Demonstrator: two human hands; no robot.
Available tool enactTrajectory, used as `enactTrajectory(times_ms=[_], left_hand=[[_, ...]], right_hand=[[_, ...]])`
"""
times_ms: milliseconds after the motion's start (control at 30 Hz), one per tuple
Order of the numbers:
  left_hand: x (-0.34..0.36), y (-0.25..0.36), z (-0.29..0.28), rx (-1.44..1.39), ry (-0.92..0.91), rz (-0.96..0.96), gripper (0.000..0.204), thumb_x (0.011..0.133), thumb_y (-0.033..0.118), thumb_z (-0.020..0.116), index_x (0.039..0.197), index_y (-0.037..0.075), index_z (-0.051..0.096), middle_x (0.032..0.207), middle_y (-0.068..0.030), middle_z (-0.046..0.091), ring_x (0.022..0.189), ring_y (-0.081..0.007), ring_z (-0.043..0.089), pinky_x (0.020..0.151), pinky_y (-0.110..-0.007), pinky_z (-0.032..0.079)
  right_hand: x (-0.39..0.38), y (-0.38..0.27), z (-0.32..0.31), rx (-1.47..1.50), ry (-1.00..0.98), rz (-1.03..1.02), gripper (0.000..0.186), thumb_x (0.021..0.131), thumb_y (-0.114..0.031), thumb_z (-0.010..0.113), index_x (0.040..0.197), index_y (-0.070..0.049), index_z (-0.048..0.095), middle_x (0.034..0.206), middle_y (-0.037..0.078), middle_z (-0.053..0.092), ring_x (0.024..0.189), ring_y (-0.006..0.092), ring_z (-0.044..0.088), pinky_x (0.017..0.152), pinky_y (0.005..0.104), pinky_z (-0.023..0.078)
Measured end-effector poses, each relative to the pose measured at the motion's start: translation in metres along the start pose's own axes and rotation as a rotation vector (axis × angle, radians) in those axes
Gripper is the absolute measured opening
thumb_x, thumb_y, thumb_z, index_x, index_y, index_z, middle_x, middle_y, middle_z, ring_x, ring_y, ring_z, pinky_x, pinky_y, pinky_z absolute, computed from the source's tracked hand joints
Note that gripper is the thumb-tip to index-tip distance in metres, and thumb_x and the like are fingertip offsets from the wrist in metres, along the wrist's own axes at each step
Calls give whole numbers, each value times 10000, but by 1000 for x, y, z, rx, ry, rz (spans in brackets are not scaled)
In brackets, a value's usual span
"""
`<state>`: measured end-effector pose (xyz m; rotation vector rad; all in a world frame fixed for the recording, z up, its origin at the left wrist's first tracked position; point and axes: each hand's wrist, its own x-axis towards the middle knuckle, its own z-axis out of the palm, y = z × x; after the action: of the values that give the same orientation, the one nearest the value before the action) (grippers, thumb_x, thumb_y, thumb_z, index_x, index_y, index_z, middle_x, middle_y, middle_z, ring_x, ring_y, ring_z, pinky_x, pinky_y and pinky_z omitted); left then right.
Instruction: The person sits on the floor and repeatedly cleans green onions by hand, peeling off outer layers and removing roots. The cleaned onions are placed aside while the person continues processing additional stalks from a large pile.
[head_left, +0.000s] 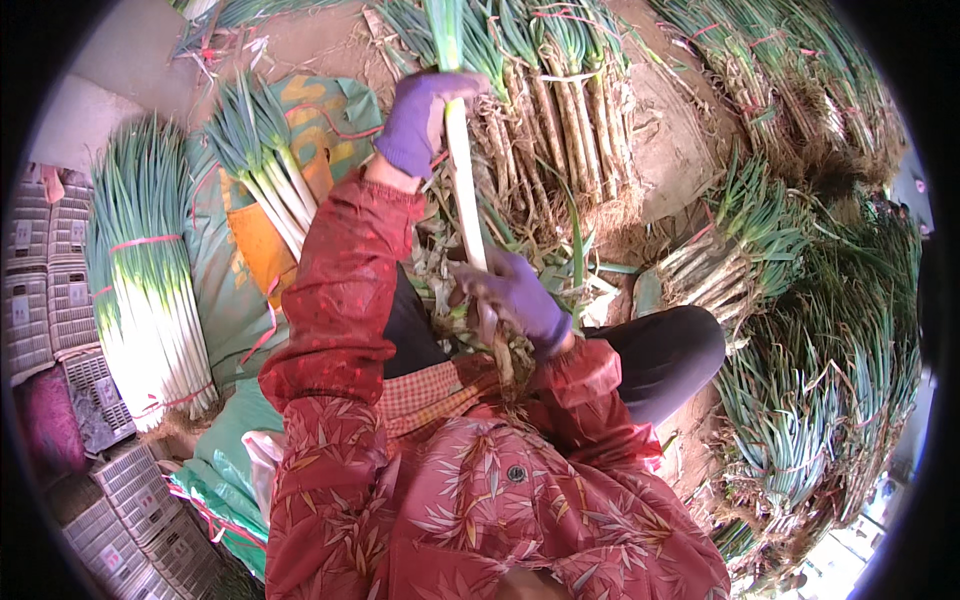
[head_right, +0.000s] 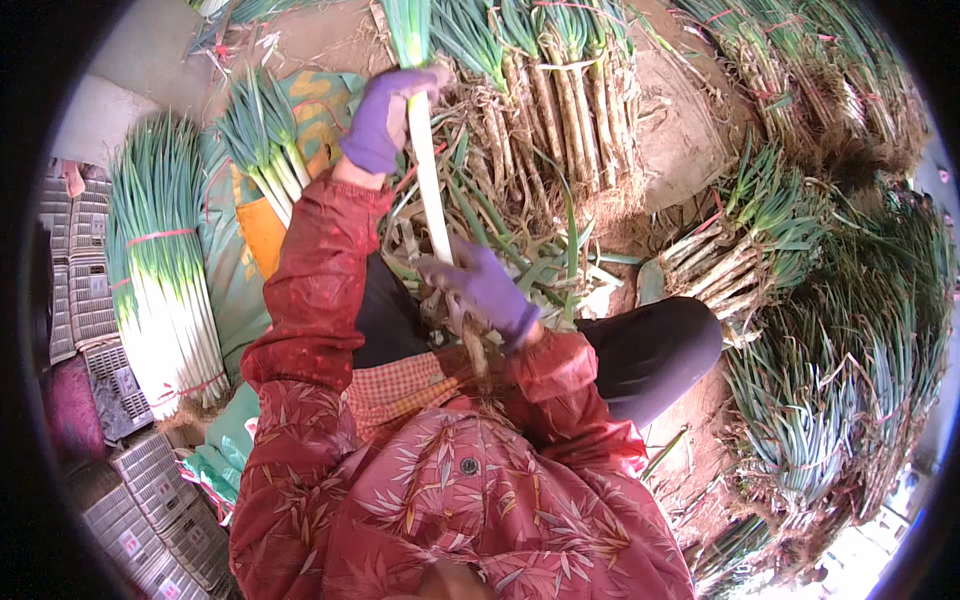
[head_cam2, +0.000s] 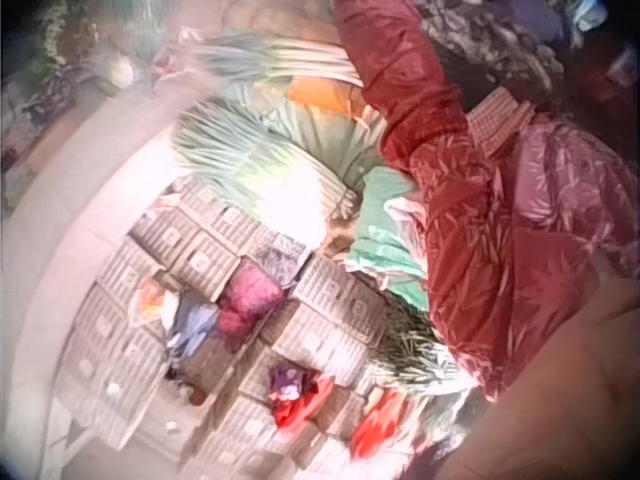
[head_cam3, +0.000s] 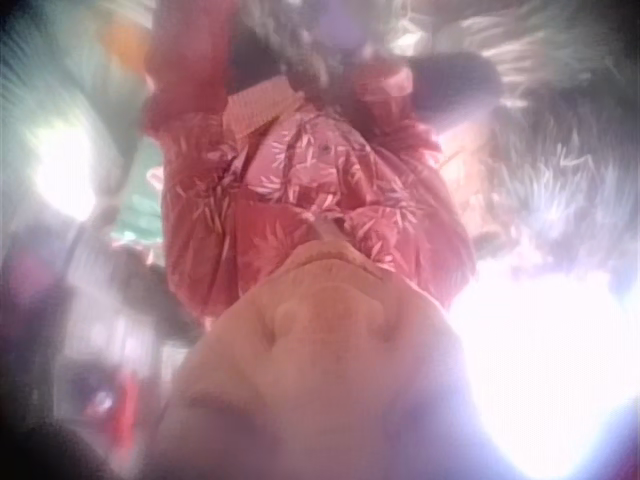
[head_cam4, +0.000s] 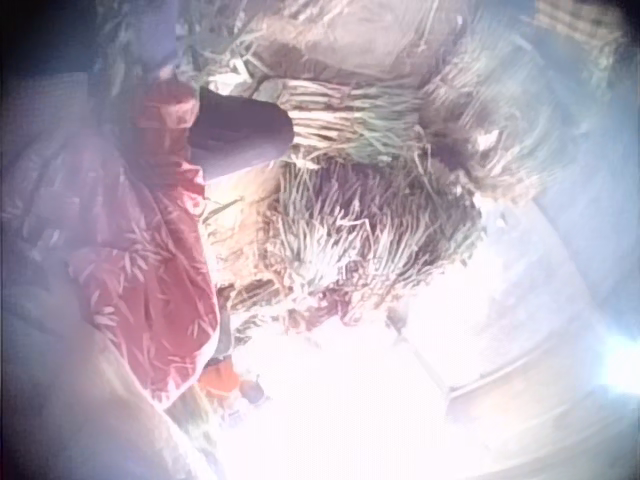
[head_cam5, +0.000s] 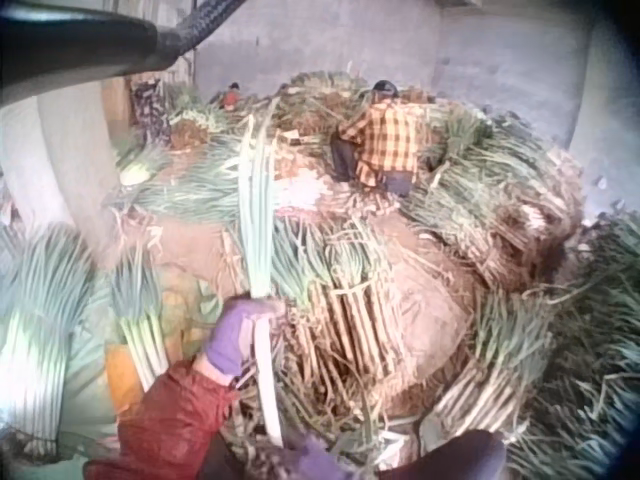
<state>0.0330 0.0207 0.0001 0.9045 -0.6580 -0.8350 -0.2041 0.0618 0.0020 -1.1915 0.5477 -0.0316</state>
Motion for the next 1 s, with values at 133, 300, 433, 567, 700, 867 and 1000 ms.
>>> enactTrajectory(times_ms=[133, 300, 433, 567, 700, 867, 1000], left_hand=[[16, -2, -30, 38, 152, -30, 135, 749, 33, 611, 843, -18, 691, 836, -87, 677, 748, -172, 615, 702, -265, 492], [20, -5, -48, 1, 216, -121, 128, 747, 43, 641, 859, -6, 679, 761, -59, 645, 625, -144, 574, 568, -255, 476], [26, 3, -80, 74, 266, -52, 143, 794, 106, 634, 901, 12, 645, 642, -24, 540, 531, -139, 509, 486, -241, 411], [26, 11, -115, 70, 402, -40, 123, 789, 120, 629, 865, 24, 637, 648, -22, 553, 563, -145, 515, 513, -247, 409], [27, -7, -137, 216, 369, 21, 167, 776, 121, 635, 902, 16, 661, 734, -39, 603, 642, -164, 555, 589, -273, 450], [23, 7, -171, 220, 422, -51, 156, 771, 178, 649, 863, 54, 673, 697, -47, 581, 597, -175, 542, 558, -309, 454], [20, 14, -186, 154, 449, -72, 164, 752, 155, 683, 869, 41, 678, 699, -45, 581, 596, -176, 541, 572, -299, 448]], right_hand=[[-51, 9, 4, -151, 157, -43, 260, 887, -208, 619, 1053, -7, 609, 670, -7, 579, 521, 63, 492, 457, 217, 366], [-109, -9, -3, -172, 239, 46, 232, 928, -134, 549, 1048, 54, 612, 637, -17, 526, 536, 51, 459, 483, 206, 355], [-180, 8, -22, -564, 219, -148, 212, 914, -109, 556, 1059, 30, 623, 586, 7, 496, 488, 77, 431, 439, 252, 331], [-239, -15, -23, -415, 70, 156, 163, 904, -132, 575, 849, 0, 652, 573, 18, 507, 471, 80, 414, 431, 269, 323], [-240, -18, -24, -487, 194, 399, 143, 896, -110, 575, 852, 0, 655, 521, 11, 495, 426, 91, 445, 414, 274, 327], [-270, 18, -35, -404, 319, 360, 251, 865, -206, 640, 661, -59, 635, 472, 35, 471, 386, 131, 419, 387, 299, 311], [-193, -3, -45, -1415, 524, -133, 290, 805, -295, 683, 804, -25, 574, 702, 152, 566, 549, 320, 573, 496, 398, 409]])
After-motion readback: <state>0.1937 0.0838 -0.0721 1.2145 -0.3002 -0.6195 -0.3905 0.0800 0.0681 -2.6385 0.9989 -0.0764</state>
